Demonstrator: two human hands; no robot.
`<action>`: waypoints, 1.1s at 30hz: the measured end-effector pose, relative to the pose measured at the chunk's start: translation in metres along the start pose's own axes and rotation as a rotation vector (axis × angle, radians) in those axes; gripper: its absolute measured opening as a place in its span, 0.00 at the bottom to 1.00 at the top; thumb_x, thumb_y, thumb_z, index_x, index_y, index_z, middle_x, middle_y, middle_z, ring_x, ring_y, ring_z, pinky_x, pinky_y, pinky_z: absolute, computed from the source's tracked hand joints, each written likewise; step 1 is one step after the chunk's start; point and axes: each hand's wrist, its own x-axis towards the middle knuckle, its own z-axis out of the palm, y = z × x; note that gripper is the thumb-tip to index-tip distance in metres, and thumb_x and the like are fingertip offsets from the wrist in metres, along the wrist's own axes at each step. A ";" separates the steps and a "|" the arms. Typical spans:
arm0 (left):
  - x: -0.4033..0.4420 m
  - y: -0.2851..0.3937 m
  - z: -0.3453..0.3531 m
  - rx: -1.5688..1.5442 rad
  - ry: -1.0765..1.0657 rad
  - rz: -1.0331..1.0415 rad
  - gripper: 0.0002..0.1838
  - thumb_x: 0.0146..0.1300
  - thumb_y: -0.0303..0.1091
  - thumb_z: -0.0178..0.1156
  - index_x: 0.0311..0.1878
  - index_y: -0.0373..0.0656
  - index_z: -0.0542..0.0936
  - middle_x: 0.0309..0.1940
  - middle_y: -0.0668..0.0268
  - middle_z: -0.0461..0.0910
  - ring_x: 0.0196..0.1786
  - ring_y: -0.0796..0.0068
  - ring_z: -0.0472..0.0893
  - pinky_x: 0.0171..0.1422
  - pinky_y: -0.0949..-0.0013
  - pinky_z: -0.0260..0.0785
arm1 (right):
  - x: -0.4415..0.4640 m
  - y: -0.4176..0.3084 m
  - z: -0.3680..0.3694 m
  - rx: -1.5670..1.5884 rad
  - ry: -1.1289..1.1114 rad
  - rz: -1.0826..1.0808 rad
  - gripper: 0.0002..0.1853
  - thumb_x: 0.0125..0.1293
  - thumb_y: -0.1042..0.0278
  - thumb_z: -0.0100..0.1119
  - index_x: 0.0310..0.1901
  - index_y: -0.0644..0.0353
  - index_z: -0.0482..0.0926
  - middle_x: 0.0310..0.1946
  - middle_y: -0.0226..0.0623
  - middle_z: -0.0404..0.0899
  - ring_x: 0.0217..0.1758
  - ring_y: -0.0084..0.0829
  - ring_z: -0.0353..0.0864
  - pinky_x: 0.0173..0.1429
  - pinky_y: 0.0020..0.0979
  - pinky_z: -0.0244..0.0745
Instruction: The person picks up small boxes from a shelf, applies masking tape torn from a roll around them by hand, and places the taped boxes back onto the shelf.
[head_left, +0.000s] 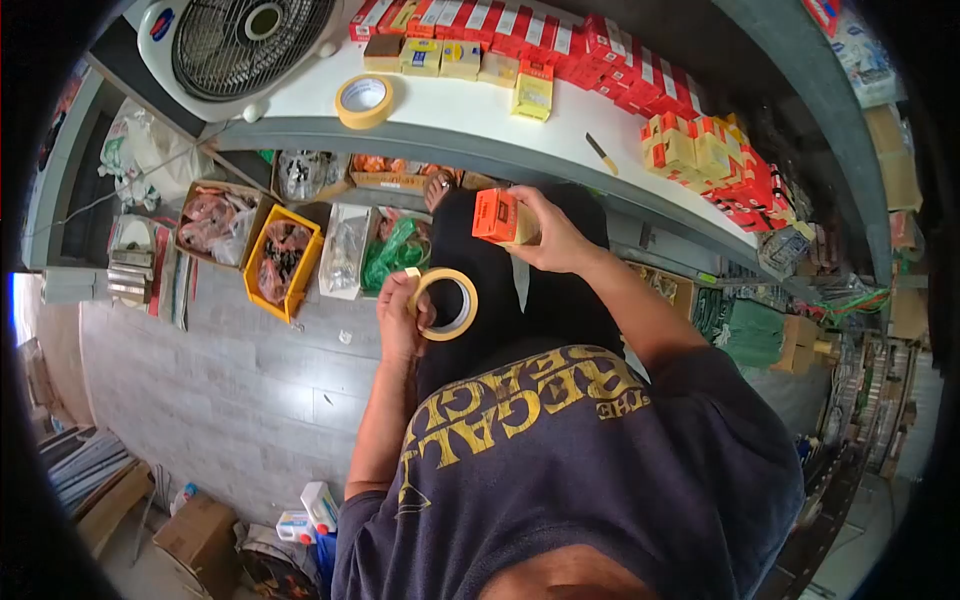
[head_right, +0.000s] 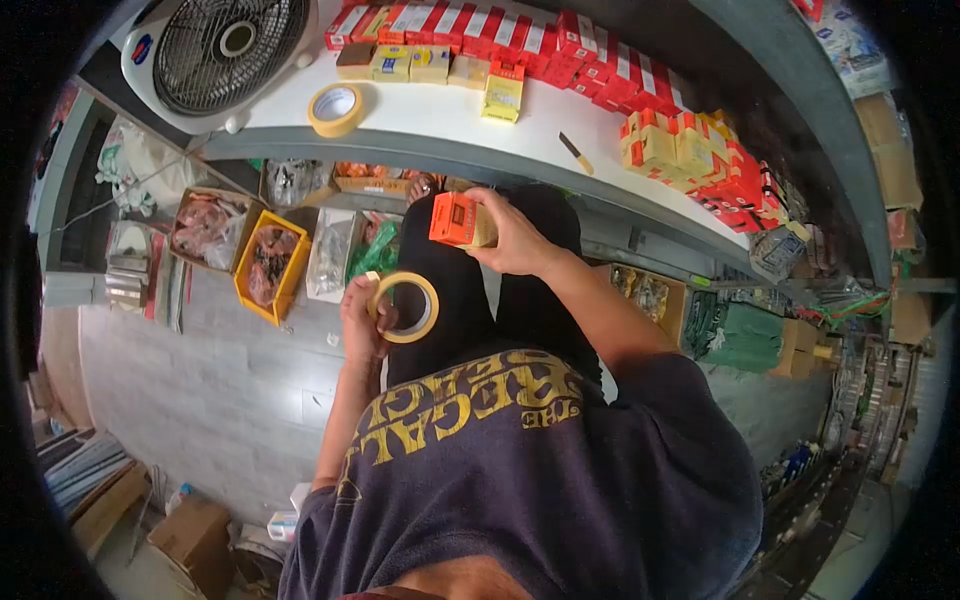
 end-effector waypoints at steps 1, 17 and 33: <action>-0.002 -0.002 0.000 0.001 0.003 0.025 0.04 0.73 0.34 0.55 0.42 0.46 0.75 0.16 0.70 0.69 0.10 0.82 0.58 0.15 0.76 0.50 | -0.004 0.003 0.003 -0.047 -0.029 -0.012 0.39 0.53 0.78 0.71 0.67 0.60 0.63 0.63 0.46 0.72 0.70 0.41 0.72 0.73 0.38 0.64; -0.020 0.011 0.066 0.404 -0.046 0.040 0.03 0.71 0.29 0.57 0.45 0.46 0.78 0.19 0.70 0.73 0.13 0.85 0.63 0.16 0.78 0.50 | -0.037 0.054 -0.017 -0.022 -0.206 -0.103 0.34 0.51 0.83 0.67 0.62 0.58 0.68 0.60 0.46 0.71 0.67 0.48 0.73 0.70 0.40 0.69; 0.003 0.018 0.143 1.060 -0.464 -0.115 0.05 0.71 0.26 0.60 0.45 0.35 0.79 0.30 0.71 0.81 0.31 0.88 0.75 0.34 0.78 0.68 | -0.078 0.044 0.001 -0.089 0.086 0.019 0.40 0.55 0.80 0.68 0.70 0.61 0.62 0.66 0.51 0.70 0.71 0.53 0.69 0.71 0.45 0.69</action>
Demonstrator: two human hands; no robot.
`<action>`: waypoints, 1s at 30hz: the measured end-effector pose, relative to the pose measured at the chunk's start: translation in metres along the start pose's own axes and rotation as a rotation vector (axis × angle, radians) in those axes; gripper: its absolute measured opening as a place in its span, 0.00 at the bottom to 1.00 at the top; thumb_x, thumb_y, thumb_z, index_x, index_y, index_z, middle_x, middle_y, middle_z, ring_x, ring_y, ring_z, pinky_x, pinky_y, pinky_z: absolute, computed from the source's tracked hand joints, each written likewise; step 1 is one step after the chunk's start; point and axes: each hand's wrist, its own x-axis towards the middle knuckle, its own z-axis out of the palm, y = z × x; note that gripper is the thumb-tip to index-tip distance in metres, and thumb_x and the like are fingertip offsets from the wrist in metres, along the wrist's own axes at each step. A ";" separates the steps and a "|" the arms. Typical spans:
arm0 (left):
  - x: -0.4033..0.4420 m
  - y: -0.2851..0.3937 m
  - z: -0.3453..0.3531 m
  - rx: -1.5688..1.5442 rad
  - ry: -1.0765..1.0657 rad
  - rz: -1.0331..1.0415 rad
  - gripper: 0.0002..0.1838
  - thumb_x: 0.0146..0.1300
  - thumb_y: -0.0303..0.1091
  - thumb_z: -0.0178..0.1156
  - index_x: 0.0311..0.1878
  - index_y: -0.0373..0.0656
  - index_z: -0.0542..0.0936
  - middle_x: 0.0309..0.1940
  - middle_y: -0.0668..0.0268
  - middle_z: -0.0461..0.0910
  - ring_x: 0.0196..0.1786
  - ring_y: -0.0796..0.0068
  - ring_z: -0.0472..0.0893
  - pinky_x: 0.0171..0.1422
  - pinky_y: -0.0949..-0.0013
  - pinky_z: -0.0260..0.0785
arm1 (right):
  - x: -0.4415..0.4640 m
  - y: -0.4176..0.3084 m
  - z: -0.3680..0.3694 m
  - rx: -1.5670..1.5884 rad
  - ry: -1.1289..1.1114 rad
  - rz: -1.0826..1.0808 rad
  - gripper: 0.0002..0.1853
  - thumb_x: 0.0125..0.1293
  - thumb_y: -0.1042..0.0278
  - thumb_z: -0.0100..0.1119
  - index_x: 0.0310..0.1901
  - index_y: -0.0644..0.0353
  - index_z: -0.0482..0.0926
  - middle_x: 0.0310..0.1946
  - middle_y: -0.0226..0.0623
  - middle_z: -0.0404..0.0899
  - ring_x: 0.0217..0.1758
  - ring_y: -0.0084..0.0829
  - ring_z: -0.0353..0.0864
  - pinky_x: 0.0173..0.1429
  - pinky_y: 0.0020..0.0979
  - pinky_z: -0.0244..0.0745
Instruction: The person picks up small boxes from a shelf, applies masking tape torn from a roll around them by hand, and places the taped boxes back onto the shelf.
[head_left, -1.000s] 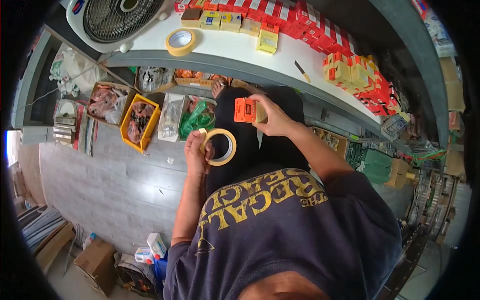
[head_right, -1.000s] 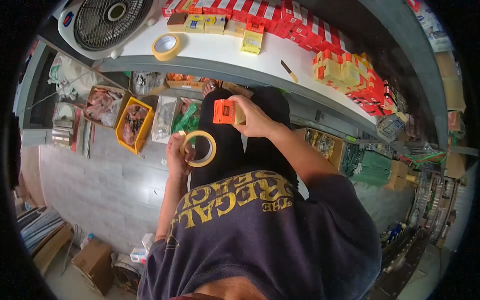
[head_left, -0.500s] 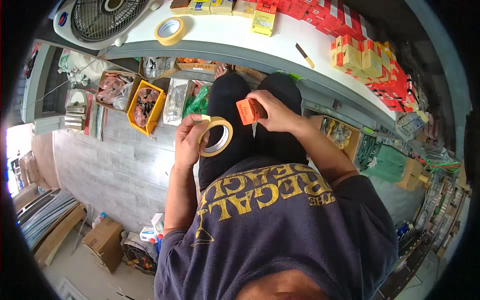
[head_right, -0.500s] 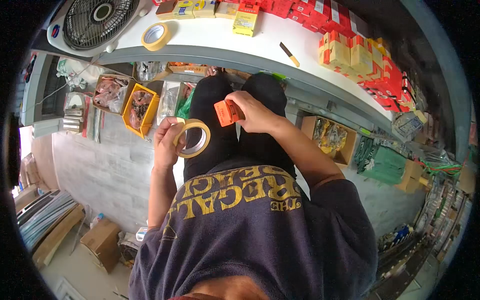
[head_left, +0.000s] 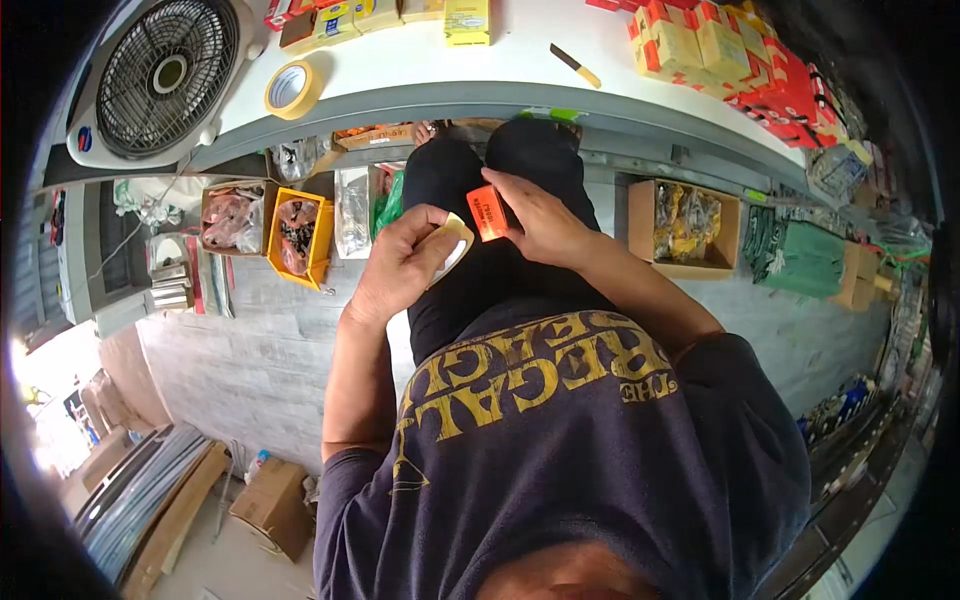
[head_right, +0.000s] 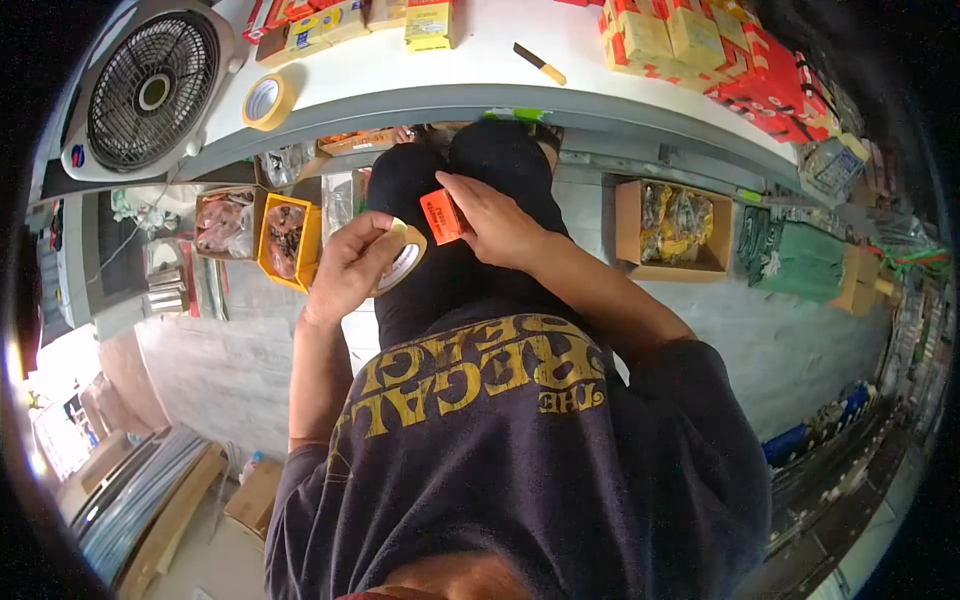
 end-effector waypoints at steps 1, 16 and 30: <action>0.001 0.001 0.001 0.008 -0.009 -0.003 0.05 0.71 0.26 0.60 0.45 0.35 0.79 0.30 0.71 0.81 0.31 0.88 0.75 0.34 0.78 0.68 | -0.002 -0.001 -0.001 0.005 0.010 0.007 0.40 0.55 0.80 0.68 0.70 0.61 0.62 0.66 0.51 0.70 0.71 0.53 0.69 0.71 0.45 0.69; -0.002 0.035 0.041 0.667 0.005 0.306 0.14 0.63 0.29 0.63 0.51 0.37 0.79 0.34 0.44 0.83 0.38 0.44 0.85 0.41 0.54 0.77 | -0.022 -0.047 -0.009 0.540 0.256 0.177 0.07 0.65 0.75 0.70 0.44 0.64 0.85 0.29 0.27 0.78 0.30 0.13 0.73 0.32 0.20 0.66; -0.016 0.051 0.021 0.753 -0.043 0.423 0.22 0.64 0.34 0.68 0.60 0.39 0.80 0.36 0.49 0.86 0.36 0.50 0.86 0.40 0.58 0.78 | -0.027 -0.006 -0.016 0.729 0.491 0.379 0.05 0.69 0.71 0.66 0.39 0.64 0.84 0.27 0.27 0.80 0.30 0.13 0.73 0.33 0.21 0.68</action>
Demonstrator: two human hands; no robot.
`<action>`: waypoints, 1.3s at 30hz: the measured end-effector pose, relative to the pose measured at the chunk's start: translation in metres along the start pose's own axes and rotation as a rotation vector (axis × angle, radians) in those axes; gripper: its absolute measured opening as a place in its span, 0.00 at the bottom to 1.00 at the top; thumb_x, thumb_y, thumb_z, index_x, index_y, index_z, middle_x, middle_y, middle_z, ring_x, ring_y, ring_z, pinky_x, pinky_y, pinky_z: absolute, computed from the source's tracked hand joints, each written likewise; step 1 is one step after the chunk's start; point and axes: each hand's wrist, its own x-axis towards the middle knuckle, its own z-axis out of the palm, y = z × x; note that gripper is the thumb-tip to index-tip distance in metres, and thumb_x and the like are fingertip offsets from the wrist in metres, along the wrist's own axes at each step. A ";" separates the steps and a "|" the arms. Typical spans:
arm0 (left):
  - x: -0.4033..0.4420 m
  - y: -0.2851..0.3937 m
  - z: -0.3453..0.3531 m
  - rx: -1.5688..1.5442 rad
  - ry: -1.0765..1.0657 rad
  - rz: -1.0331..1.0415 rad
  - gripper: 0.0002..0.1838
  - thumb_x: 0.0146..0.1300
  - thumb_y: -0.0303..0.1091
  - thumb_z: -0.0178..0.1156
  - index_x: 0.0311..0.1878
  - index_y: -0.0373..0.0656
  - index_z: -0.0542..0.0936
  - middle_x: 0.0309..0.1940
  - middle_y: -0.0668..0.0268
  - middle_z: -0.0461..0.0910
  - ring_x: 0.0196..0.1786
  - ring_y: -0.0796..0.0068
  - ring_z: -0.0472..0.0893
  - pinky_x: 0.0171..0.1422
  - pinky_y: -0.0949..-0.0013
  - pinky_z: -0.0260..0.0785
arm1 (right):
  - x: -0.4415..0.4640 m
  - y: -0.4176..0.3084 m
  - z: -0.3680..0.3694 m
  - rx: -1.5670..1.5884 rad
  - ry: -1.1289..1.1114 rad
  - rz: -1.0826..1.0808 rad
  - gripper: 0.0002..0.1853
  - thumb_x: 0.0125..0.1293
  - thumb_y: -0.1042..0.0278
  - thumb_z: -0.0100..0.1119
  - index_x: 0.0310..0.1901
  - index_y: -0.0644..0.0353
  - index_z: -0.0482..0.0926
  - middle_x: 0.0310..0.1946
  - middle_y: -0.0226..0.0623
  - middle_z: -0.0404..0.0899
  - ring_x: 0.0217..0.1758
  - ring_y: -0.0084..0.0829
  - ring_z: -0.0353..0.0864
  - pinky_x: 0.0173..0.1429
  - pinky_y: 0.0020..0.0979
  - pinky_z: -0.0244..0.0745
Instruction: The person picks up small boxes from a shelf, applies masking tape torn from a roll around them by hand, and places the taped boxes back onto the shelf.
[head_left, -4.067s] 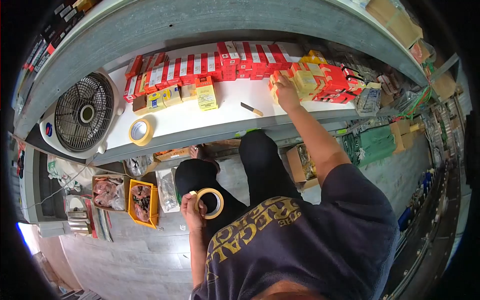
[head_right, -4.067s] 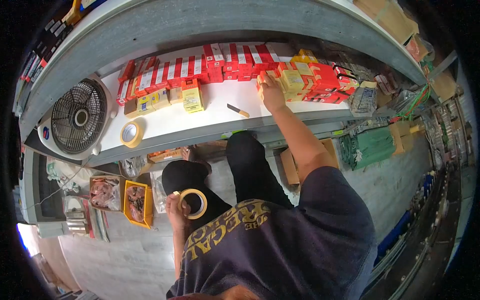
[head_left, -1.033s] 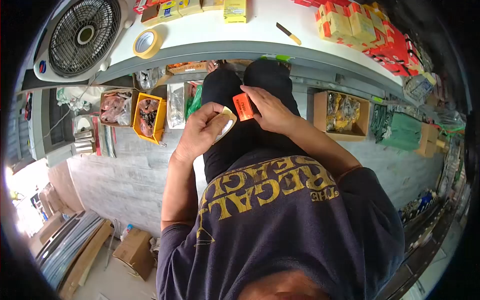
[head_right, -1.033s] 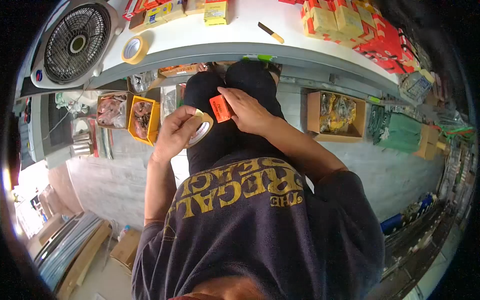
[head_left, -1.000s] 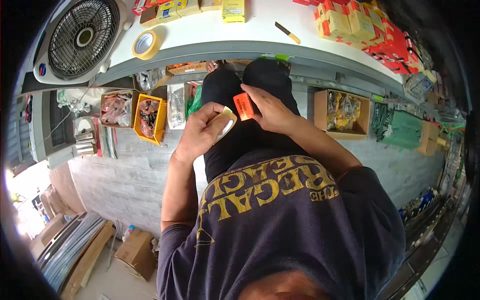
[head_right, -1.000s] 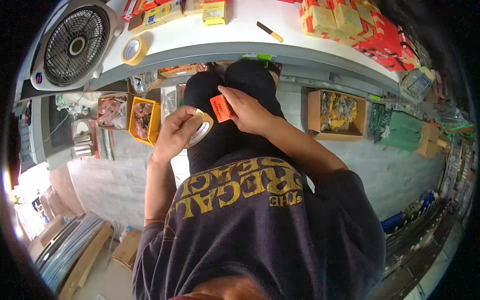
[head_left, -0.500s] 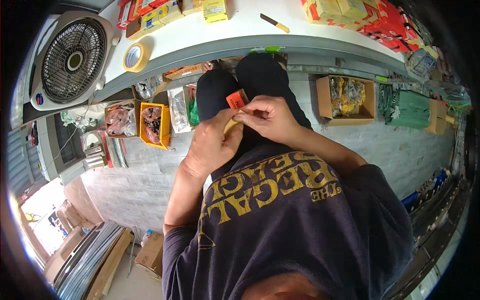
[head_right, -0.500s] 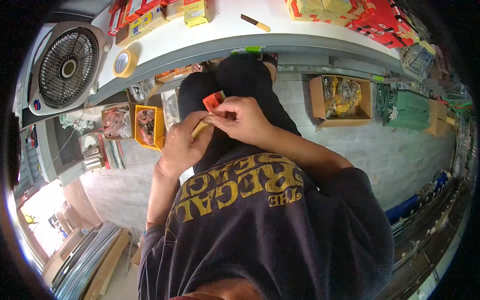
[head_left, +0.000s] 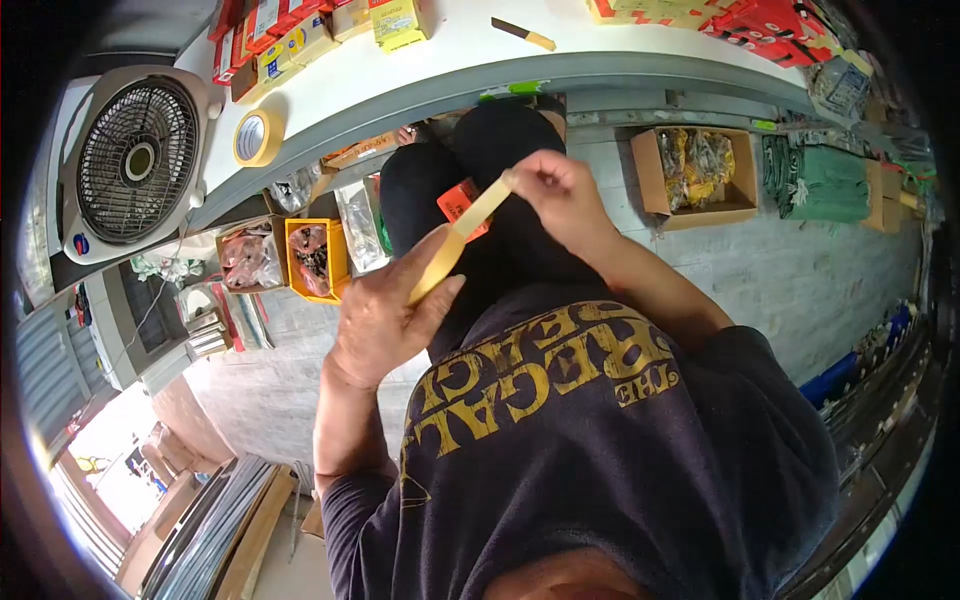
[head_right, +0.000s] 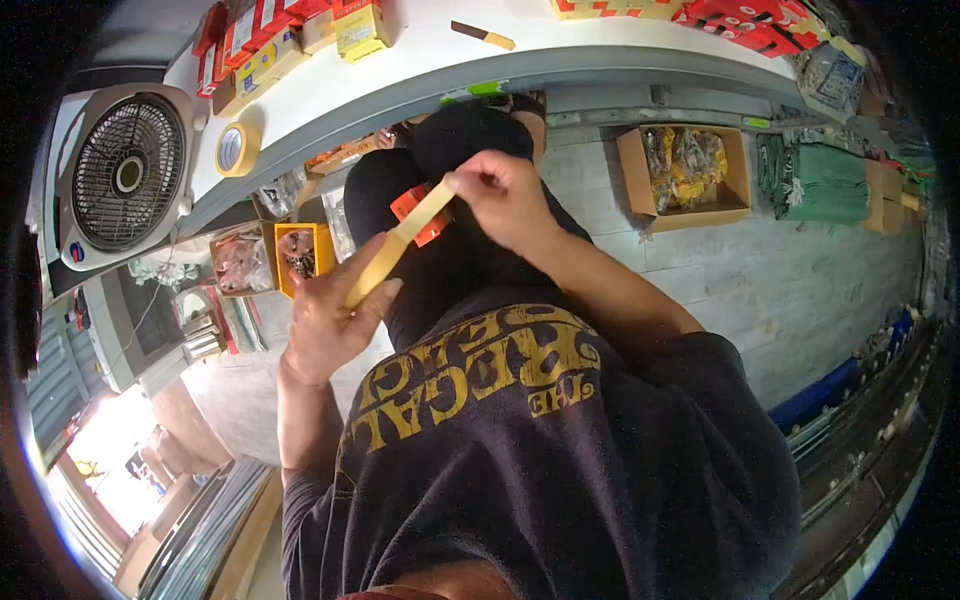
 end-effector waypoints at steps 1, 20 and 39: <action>0.002 0.000 -0.006 0.045 -0.027 -0.005 0.22 0.63 0.32 0.69 0.60 0.38 0.80 0.38 0.49 0.86 0.38 0.52 0.87 0.42 0.60 0.79 | 0.008 0.006 -0.005 -0.022 0.029 0.023 0.06 0.70 0.71 0.65 0.38 0.64 0.84 0.26 0.26 0.80 0.30 0.13 0.73 0.33 0.21 0.68; 0.034 -0.008 -0.025 0.319 -0.090 0.067 0.16 0.61 0.32 0.69 0.52 0.42 0.85 0.38 0.57 0.88 0.35 0.62 0.87 0.41 0.64 0.76 | 0.021 0.018 0.023 -0.851 0.117 -0.261 0.10 0.62 0.61 0.65 0.29 0.57 0.86 0.27 0.40 0.84 0.29 0.47 0.85 0.35 0.44 0.80; 0.015 -0.035 -0.022 0.182 0.008 -0.020 0.14 0.61 0.35 0.67 0.49 0.43 0.85 0.35 0.53 0.87 0.35 0.54 0.87 0.40 0.59 0.79 | 0.018 0.024 0.026 -1.172 -0.163 -0.380 0.12 0.61 0.64 0.64 0.46 0.57 0.79 0.32 0.40 0.81 0.31 0.42 0.85 0.33 0.41 0.80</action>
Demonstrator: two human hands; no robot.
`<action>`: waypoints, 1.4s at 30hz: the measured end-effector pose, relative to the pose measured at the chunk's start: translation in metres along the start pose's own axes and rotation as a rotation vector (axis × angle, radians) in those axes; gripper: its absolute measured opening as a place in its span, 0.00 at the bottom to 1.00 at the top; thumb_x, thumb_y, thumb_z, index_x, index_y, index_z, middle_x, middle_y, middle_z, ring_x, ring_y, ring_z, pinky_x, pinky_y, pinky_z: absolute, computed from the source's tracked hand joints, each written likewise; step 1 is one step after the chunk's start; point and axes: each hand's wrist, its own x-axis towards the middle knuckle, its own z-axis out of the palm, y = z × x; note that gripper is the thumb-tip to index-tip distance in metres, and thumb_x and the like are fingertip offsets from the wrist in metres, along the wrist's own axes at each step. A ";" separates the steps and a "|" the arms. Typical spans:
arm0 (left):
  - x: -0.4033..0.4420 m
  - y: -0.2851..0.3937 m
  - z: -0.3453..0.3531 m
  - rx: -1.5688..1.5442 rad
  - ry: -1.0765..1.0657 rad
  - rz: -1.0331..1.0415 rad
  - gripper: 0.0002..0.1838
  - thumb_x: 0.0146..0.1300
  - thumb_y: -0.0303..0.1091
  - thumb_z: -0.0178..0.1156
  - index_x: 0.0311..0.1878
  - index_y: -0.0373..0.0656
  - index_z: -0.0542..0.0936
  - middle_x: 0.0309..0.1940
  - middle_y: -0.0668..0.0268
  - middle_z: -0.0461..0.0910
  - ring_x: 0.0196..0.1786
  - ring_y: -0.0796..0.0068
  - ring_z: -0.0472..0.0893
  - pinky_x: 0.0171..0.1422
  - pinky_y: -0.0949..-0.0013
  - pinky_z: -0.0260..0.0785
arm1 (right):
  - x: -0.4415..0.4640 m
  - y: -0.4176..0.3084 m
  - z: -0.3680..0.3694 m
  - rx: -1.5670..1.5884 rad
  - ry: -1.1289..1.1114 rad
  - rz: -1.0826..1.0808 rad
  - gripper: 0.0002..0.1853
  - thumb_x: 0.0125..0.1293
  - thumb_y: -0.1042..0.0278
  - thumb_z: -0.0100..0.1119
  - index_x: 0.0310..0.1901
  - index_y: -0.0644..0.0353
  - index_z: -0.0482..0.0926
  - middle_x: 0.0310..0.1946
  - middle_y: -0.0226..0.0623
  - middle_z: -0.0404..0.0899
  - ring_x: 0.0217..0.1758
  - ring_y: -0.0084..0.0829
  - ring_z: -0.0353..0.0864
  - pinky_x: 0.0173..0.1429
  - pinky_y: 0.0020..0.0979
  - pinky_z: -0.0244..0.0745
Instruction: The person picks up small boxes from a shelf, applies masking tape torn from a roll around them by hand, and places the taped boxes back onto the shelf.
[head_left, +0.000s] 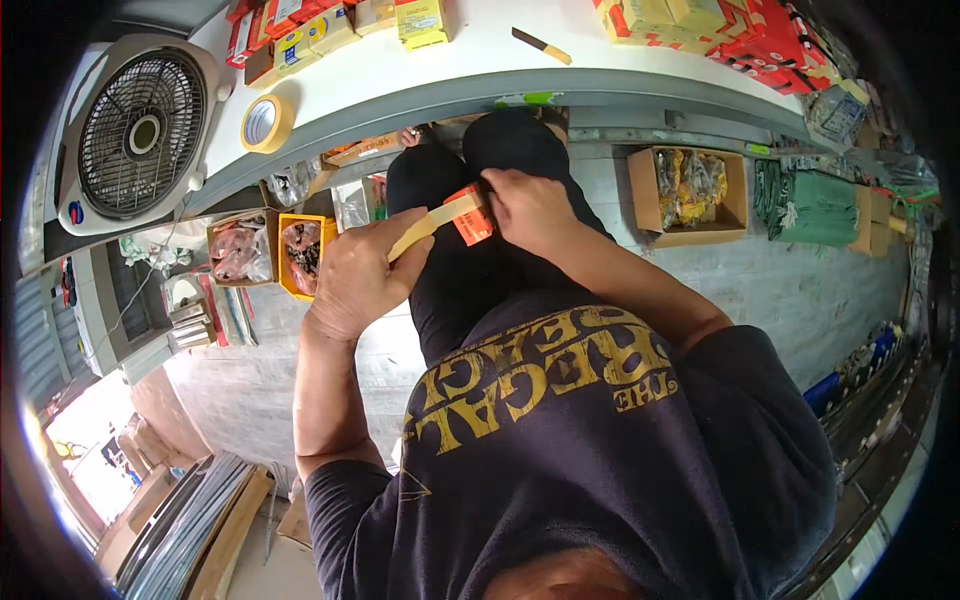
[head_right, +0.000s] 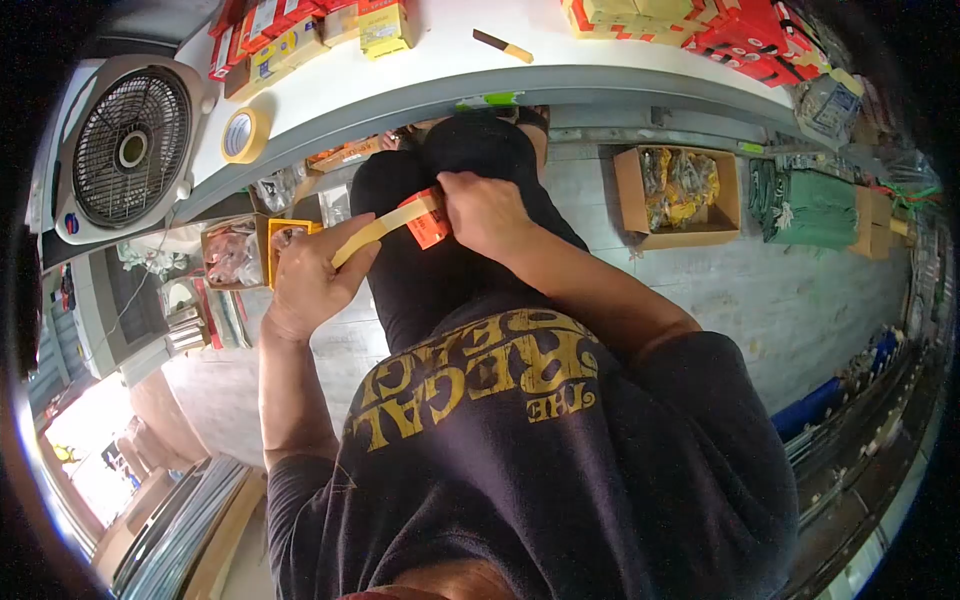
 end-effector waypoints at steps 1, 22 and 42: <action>-0.001 -0.001 0.000 -0.007 -0.003 -0.004 0.14 0.61 0.34 0.68 0.49 0.41 0.85 0.35 0.53 0.87 0.34 0.55 0.87 0.40 0.61 0.79 | -0.005 0.003 -0.008 0.195 0.015 0.013 0.16 0.60 0.65 0.65 0.49 0.57 0.78 0.35 0.41 0.81 0.35 0.43 0.85 0.37 0.41 0.80; 0.002 -0.004 0.010 -0.385 -0.024 -0.152 0.16 0.67 0.28 0.65 0.57 0.37 0.83 0.41 0.54 0.88 0.37 0.79 0.85 0.43 0.73 0.77 | 0.018 0.011 -0.048 0.986 -0.283 -0.093 0.34 0.61 0.69 0.72 0.67 0.57 0.69 0.61 0.37 0.78 0.64 0.34 0.79 0.69 0.37 0.71; 0.029 0.028 0.033 -0.121 -0.226 -0.157 0.19 0.68 0.38 0.57 0.60 0.50 0.83 0.39 0.50 0.85 0.42 0.48 0.85 0.50 0.53 0.77 | -0.012 0.017 -0.012 1.981 -0.246 0.201 0.36 0.73 0.53 0.60 0.74 0.63 0.61 0.67 0.40 0.73 0.69 0.34 0.73 0.74 0.38 0.65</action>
